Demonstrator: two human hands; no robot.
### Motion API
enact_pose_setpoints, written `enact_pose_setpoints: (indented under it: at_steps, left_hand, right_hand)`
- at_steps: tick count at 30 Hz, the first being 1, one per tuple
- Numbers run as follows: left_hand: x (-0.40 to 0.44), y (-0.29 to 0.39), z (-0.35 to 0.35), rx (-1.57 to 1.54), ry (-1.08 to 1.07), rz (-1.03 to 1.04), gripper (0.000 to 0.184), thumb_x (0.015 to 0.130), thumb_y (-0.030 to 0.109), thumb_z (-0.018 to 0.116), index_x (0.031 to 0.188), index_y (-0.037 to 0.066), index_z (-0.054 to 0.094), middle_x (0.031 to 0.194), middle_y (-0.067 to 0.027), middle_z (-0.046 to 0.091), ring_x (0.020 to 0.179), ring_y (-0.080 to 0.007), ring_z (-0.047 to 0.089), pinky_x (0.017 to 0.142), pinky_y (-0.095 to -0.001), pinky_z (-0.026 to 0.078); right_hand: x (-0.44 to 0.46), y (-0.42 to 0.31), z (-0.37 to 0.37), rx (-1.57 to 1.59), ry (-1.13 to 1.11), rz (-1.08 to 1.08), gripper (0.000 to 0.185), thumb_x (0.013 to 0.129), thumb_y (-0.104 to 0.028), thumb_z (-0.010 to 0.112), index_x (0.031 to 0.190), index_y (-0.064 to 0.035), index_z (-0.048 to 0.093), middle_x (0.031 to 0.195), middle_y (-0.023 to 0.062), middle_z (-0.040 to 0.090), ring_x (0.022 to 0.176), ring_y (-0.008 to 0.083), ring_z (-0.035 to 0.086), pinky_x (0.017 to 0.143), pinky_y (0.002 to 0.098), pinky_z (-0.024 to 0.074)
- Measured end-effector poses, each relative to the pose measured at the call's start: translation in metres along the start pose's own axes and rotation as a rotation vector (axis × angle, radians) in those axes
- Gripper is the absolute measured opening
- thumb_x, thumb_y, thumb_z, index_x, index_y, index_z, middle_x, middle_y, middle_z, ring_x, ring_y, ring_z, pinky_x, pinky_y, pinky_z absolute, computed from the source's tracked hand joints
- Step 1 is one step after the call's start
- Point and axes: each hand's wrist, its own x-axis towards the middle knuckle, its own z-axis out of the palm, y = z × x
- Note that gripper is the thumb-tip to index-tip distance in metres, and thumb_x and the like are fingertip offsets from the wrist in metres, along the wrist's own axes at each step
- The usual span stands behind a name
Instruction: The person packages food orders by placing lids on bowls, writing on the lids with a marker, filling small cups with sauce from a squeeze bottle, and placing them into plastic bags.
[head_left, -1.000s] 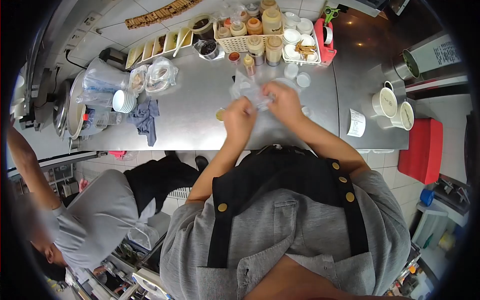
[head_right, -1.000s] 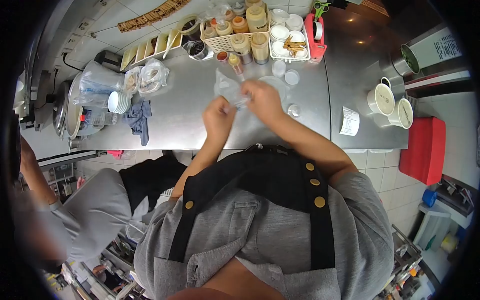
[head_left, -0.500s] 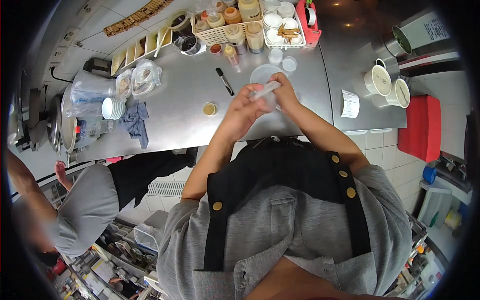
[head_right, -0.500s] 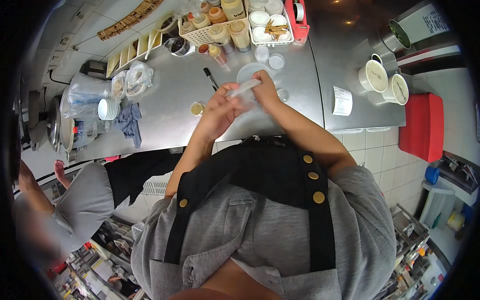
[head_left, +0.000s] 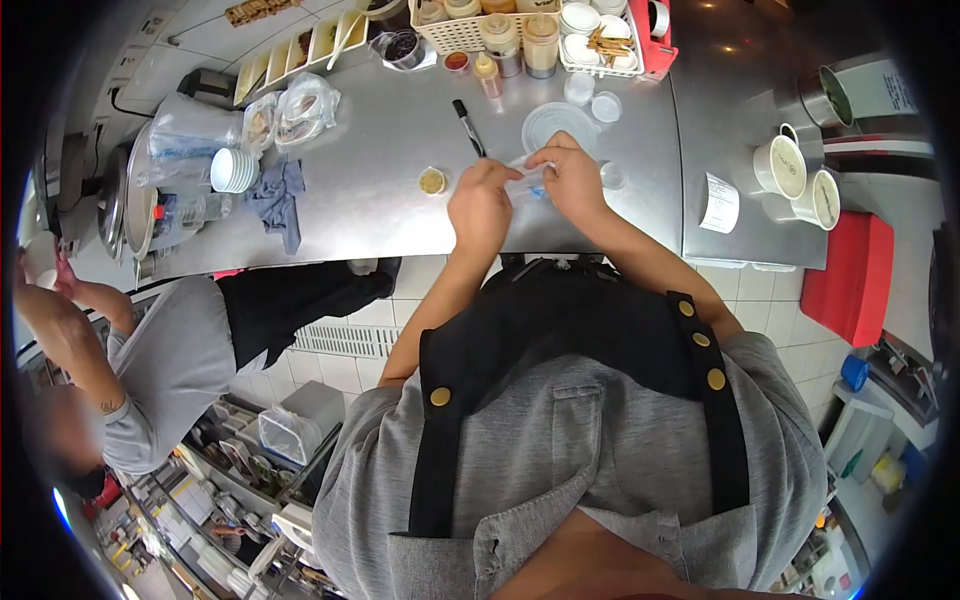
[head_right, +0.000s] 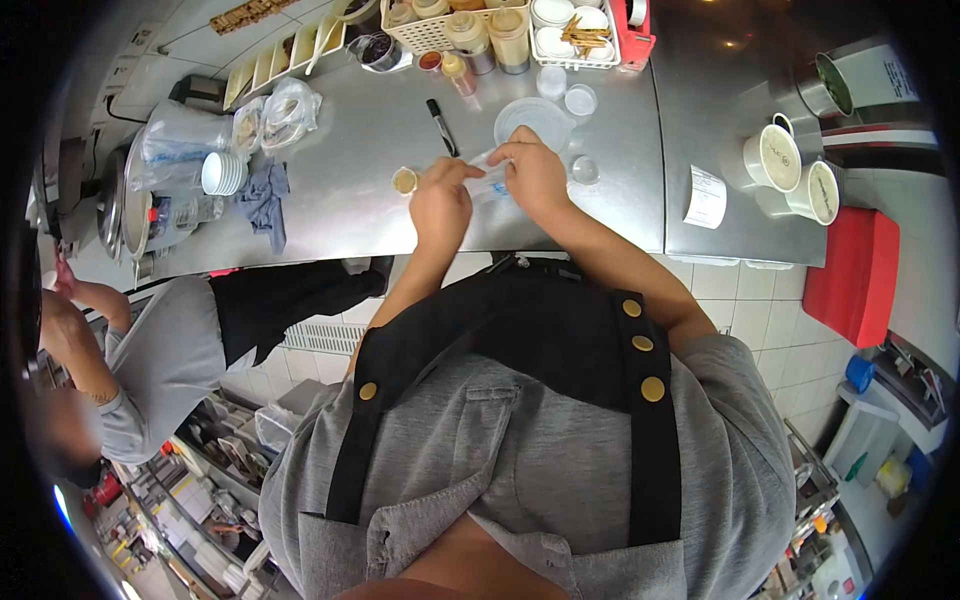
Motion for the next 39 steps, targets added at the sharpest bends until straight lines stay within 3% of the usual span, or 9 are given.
enact_pose_setpoints:
  at_steps: [2,3,6,8,14,22,30,33,39]
  left_hand:
    - [-0.01,-0.001,-0.004,0.037,-0.162,0.072,0.028,0.07,-0.01,0.061,0.08,0.013,0.074,0.09,-0.0021,0.066,0.09,-0.0266,0.06,0.071,-0.0371,0.05]
    - [-0.009,-0.015,-0.008,-0.014,-0.345,0.079,0.027,0.074,0.001,0.069,0.096,0.015,0.074,0.096,-0.0048,0.067,0.102,-0.0286,0.06,0.081,-0.0386,0.05]
    - [0.0,-0.057,-0.013,-0.256,-0.172,0.085,0.045,0.074,0.017,0.08,0.117,0.019,0.068,0.118,-0.0116,0.061,0.115,-0.0335,0.053,0.093,-0.0425,0.048]
    - [-0.003,-0.096,-0.017,0.194,-0.196,-0.039,0.064,0.07,0.03,0.086,0.128,0.024,0.06,0.137,-0.0171,0.047,0.123,-0.0389,0.045,0.098,-0.0473,0.046]
    - [-0.001,-0.144,-0.009,0.193,-0.3,-0.149,0.054,0.066,0.011,0.078,0.117,0.022,0.064,0.126,-0.0153,0.049,0.114,-0.0399,0.048,0.094,-0.0466,0.05]
    - [-0.006,-0.052,-0.007,0.15,-0.344,0.054,0.048,0.065,0.012,0.078,0.109,0.016,0.06,0.113,-0.0081,0.056,0.108,-0.0302,0.056,0.085,-0.0483,0.047]
    - [-0.024,-0.016,0.018,0.112,-0.487,0.33,0.041,0.065,0.011,0.078,0.102,0.014,0.06,0.119,-0.0014,0.062,0.108,-0.0232,0.06,0.084,-0.0428,0.042]
    - [-0.028,-0.03,0.035,0.16,-0.565,0.302,0.052,0.067,0.013,0.078,0.116,0.013,0.061,0.126,-0.0027,0.062,0.113,-0.0229,0.06,0.09,-0.0476,0.041]
    - [-0.036,-0.038,0.043,0.148,-0.538,0.288,0.037,0.073,0.014,0.077,0.108,0.011,0.068,0.129,-0.0003,0.062,0.111,-0.0232,0.061,0.092,-0.0445,0.043]
  right_hand:
    - [-0.004,0.013,0.005,-0.057,-0.014,-0.032,0.021,0.078,0.005,0.058,0.087,-0.0072,0.071,0.099,0.004,0.063,0.088,0.0266,0.064,0.074,0.0381,0.0504]
    - [-0.007,0.021,0.008,-0.122,-0.02,-0.061,0.019,0.078,0.002,0.059,0.087,-0.0087,0.072,0.098,0.0033,0.062,0.09,0.0279,0.064,0.075,0.0392,0.0514]
    - [-0.026,0.039,0.019,-0.115,-0.074,-0.137,0.021,0.08,-0.001,0.059,0.095,-0.0096,0.071,0.104,0.0026,0.062,0.095,0.0266,0.064,0.077,0.0401,0.0524]
    - [-0.037,0.05,0.029,-0.146,-0.106,-0.146,0.021,0.082,-0.004,0.061,0.099,-0.0102,0.07,0.106,0.0023,0.061,0.097,0.026,0.064,0.079,0.0402,0.0526]
    - [-0.039,0.064,0.043,-0.228,-0.284,-0.08,0.026,0.084,-0.02,0.071,0.108,-0.0118,0.068,0.113,0.0021,0.057,0.103,0.0245,0.063,0.083,0.0397,0.0528]
    - [-0.034,0.056,0.041,-0.22,-0.292,0.008,0.04,0.076,-0.023,0.078,0.113,-0.0124,0.067,0.113,0.0054,0.054,0.106,0.0257,0.062,0.084,0.0412,0.0523]
    - [-0.038,0.067,0.045,-0.193,-0.28,0.014,0.044,0.071,-0.02,0.08,0.112,-0.0108,0.067,0.116,0.0105,0.054,0.103,0.0309,0.064,0.086,0.0437,0.0529]
    - [-0.041,0.073,0.05,-0.203,-0.278,0.043,0.049,0.067,-0.022,0.082,0.113,-0.011,0.066,0.119,0.0125,0.054,0.099,0.0343,0.065,0.086,0.0459,0.0534]
    - [-0.041,0.075,0.047,-0.135,-0.266,0.039,0.047,0.069,-0.019,0.081,0.113,-0.0142,0.066,0.121,0.0144,0.054,0.097,0.0361,0.066,0.083,0.0481,0.0544]
